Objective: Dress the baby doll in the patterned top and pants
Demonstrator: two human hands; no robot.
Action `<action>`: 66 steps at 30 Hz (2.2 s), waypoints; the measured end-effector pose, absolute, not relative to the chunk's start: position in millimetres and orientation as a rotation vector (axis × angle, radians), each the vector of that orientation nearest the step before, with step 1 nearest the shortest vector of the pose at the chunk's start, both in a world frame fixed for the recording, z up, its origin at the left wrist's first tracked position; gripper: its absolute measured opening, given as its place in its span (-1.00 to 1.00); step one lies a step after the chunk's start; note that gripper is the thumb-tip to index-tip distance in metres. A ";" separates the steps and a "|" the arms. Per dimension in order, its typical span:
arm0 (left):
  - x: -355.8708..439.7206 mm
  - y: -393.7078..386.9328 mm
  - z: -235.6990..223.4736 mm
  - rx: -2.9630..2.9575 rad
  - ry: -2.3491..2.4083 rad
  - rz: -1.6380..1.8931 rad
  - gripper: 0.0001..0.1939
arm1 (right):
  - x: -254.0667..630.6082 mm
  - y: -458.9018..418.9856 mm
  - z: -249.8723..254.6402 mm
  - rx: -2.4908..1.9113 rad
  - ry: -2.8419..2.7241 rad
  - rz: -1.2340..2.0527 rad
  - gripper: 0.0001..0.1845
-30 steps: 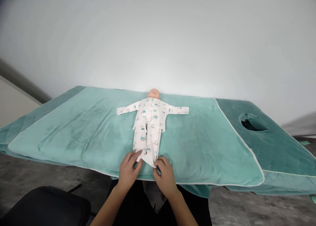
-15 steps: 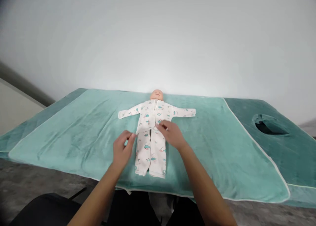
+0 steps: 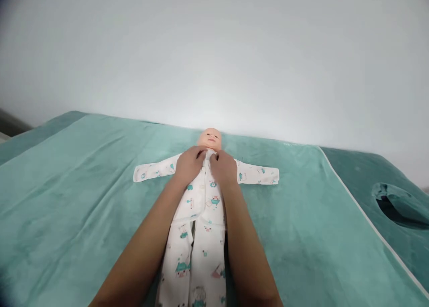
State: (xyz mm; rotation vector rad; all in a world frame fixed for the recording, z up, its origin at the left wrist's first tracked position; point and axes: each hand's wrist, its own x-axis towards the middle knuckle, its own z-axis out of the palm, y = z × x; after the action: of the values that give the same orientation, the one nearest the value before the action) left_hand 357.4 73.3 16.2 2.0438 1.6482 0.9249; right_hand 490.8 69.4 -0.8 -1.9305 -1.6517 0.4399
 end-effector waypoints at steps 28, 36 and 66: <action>356.8 96.0 11.3 1.538 1.286 1.118 -0.80 | 496.2 84.3 -16.4 -1.255 -1.159 0.935 -0.76; 357.3 95.7 13.8 1.537 1.310 1.128 -0.85 | 500.2 85.1 -22.5 -1.190 -1.185 0.939 -0.80; 354.6 98.3 12.9 1.785 1.350 0.998 -0.79 | 504.4 87.8 -19.1 -1.093 -1.260 1.042 -0.75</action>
State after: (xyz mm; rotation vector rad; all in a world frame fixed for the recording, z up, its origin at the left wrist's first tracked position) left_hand 354.6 98.3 12.9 1.7846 1.3497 0.9976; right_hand 504.4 87.8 -19.1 -1.0933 -1.2603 1.0418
